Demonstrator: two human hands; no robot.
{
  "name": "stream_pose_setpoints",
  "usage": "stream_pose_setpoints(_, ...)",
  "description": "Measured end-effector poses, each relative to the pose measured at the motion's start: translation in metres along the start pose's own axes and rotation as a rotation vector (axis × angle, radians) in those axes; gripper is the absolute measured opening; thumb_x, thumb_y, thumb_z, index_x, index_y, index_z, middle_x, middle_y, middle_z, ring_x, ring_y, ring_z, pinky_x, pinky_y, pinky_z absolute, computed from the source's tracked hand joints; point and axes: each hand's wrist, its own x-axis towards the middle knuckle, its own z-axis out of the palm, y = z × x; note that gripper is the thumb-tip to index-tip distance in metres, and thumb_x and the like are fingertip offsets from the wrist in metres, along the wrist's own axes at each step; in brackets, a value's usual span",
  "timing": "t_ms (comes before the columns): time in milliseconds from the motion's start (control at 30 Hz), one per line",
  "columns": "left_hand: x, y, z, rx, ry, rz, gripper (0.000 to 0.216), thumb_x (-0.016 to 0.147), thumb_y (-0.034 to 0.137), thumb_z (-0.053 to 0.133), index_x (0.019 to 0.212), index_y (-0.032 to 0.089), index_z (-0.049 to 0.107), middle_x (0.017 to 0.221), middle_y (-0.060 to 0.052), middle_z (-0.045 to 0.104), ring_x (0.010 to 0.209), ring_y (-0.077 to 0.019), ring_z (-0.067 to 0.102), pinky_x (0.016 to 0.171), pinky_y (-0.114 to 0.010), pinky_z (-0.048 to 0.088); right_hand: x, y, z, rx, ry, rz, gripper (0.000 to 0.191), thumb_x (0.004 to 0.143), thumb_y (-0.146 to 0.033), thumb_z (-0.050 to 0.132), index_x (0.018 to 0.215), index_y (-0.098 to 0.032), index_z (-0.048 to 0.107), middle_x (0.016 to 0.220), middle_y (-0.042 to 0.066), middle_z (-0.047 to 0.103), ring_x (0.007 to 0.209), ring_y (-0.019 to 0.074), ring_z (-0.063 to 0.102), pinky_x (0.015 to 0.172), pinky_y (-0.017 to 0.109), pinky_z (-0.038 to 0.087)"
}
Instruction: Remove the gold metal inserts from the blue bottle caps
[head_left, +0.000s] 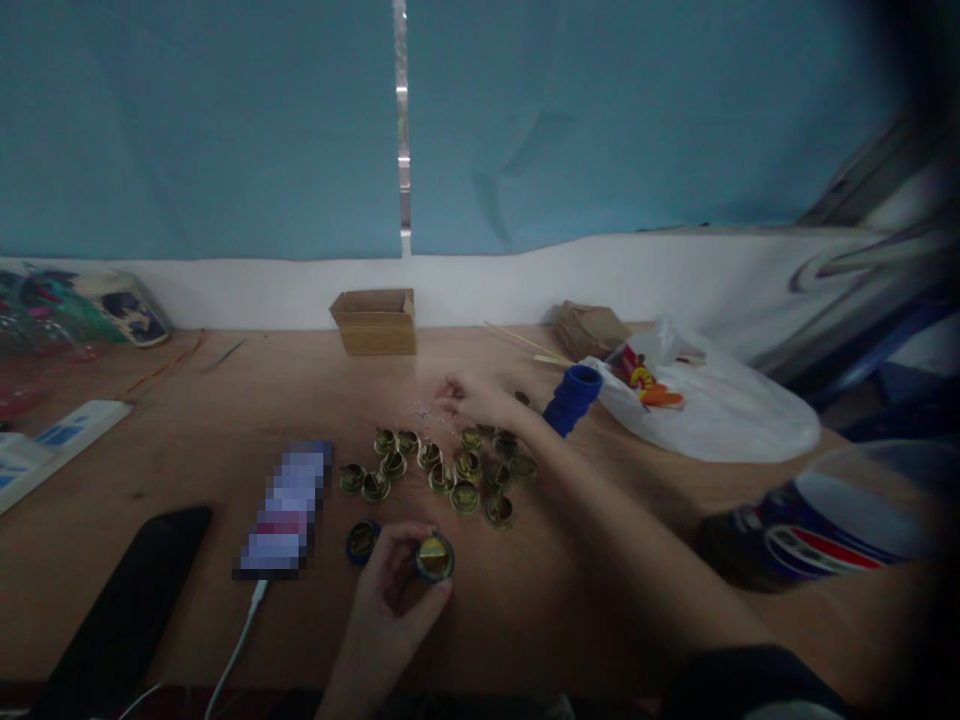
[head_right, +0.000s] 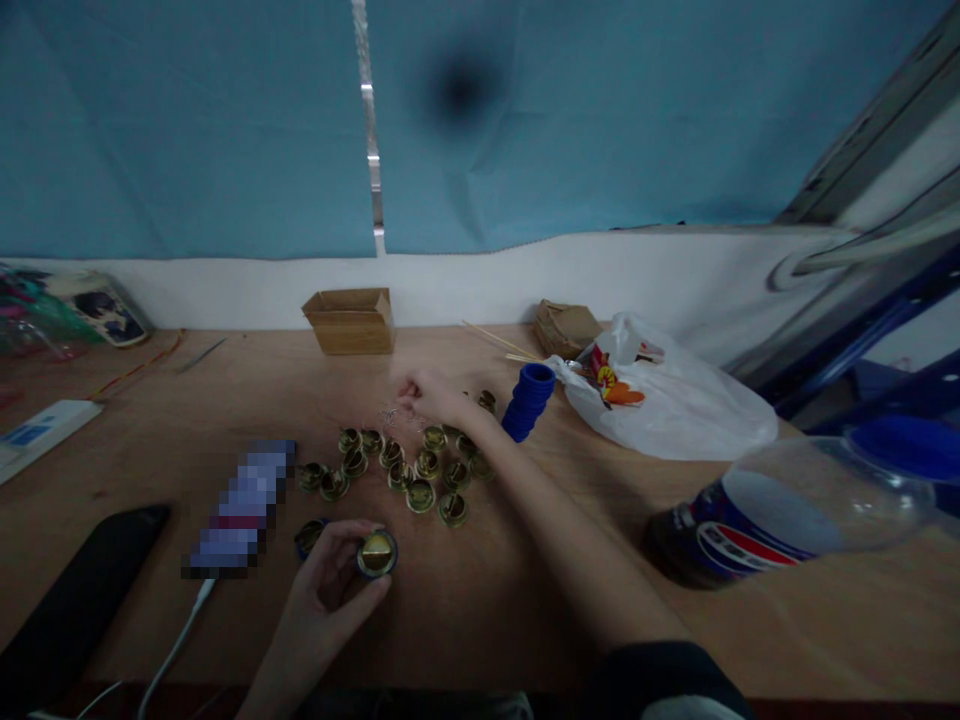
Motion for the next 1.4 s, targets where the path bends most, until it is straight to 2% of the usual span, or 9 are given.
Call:
stream_pose_setpoints(100,-0.001,0.001,0.001,-0.015,0.06,0.005,0.03,0.073,0.025,0.069,0.101,0.02,0.063,0.104,-0.007,0.067,0.101,-0.0234,0.062,0.088,-0.032,0.048,-0.024,-0.023,-0.012,0.158,0.001,-0.052,0.008,0.09,-0.018,0.057,0.094,-0.011,0.059,0.077,0.004,0.067,0.066,0.0121,0.064,0.067,0.027,0.054)
stream_pose_setpoints(233,0.004,0.004,0.0,-0.075,0.059,-0.047,0.029,0.077,0.04,0.059,0.092,0.019,0.071,0.097,-0.008,0.069,0.094,-0.0249,0.062,0.08,-0.031,0.049,-0.075,-0.046,-0.015,0.369,-0.062,-0.114,0.011,0.089,-0.025,0.057,0.096,-0.017,0.057,0.079,0.001,0.069,0.063,0.0097,0.065,0.061,0.023,0.053)
stream_pose_setpoints(333,0.009,0.014,0.003,-0.107,0.028,-0.092,0.036,0.078,0.049,0.056,0.078,0.017,0.071,0.079,-0.006,0.066,0.075,-0.0212,0.06,0.066,-0.028,0.048,-0.111,-0.048,-0.002,0.779,-0.206,-0.14,0.017,0.081,-0.027,0.068,0.092,-0.017,0.059,0.074,-0.001,0.067,0.056,0.0077,0.061,0.054,0.02,0.05)
stream_pose_setpoints(467,0.005,0.036,0.015,0.032,-0.047,-0.1,0.039,0.084,0.054,0.052,0.07,0.019,0.064,0.071,-0.002,0.059,0.063,-0.0159,0.052,0.054,-0.022,0.039,-0.141,-0.041,0.025,0.992,-0.156,-0.071,0.017,0.078,-0.026,0.072,0.087,-0.016,0.062,0.07,-0.002,0.067,0.054,0.0059,0.057,0.051,0.017,0.045)
stream_pose_setpoints(767,-0.004,0.042,0.03,0.093,-0.17,-0.049,0.036,0.086,0.05,0.053,0.068,0.019,0.059,0.063,0.001,0.054,0.054,-0.0126,0.043,0.052,-0.023,0.033,-0.17,-0.035,0.051,1.072,0.042,-0.032,0.023,0.078,-0.036,0.073,0.094,-0.021,0.066,0.078,-0.001,0.065,0.054,0.0063,0.053,0.05,0.019,0.04)
stream_pose_setpoints(867,-0.005,0.045,0.03,0.118,-0.104,-0.063,0.036,0.086,0.048,0.054,0.065,0.019,0.057,0.06,0.002,0.049,0.054,-0.0125,0.042,0.051,-0.022,0.032,-0.18,-0.032,0.058,0.993,0.186,0.018,0.023,0.084,-0.041,0.066,0.095,-0.021,0.067,0.064,-0.004,0.054,0.047,0.0047,0.04,0.042,0.017,0.029)
stream_pose_setpoints(1033,-0.007,0.048,0.035,0.139,-0.138,-0.08,0.036,0.087,0.046,0.054,0.062,0.019,0.052,0.055,0.005,0.04,0.052,-0.0111,0.038,0.05,-0.022,0.03,-0.192,-0.034,0.079,1.03,0.159,0.022,0.025,0.086,-0.044,0.063,0.08,-0.019,0.064,0.048,-0.009,0.038,0.036,0.0026,0.022,0.035,0.017,0.015)
stream_pose_setpoints(1233,-0.01,0.048,0.032,-0.007,-0.085,0.031,0.027,0.082,0.043,0.06,0.1,0.024,0.063,0.097,-0.005,0.066,0.088,-0.0207,0.06,0.076,-0.027,0.048,-0.197,-0.036,0.08,1.213,0.217,-0.047,0.024,0.088,-0.041,0.06,0.078,-0.02,0.06,0.056,-0.004,0.056,0.038,0.005,0.047,0.038,0.016,0.035)
stream_pose_setpoints(1400,-0.013,0.054,0.023,-0.033,-0.104,0.065,0.038,0.085,0.036,0.058,0.122,0.025,0.058,0.125,-0.009,0.062,0.119,-0.0263,0.053,0.101,-0.036,0.042,-0.198,-0.03,0.076,1.316,0.168,-0.035,0.02,0.082,-0.038,0.069,0.077,-0.019,0.064,0.065,-0.001,0.061,0.05,0.0065,0.056,0.047,0.016,0.043)
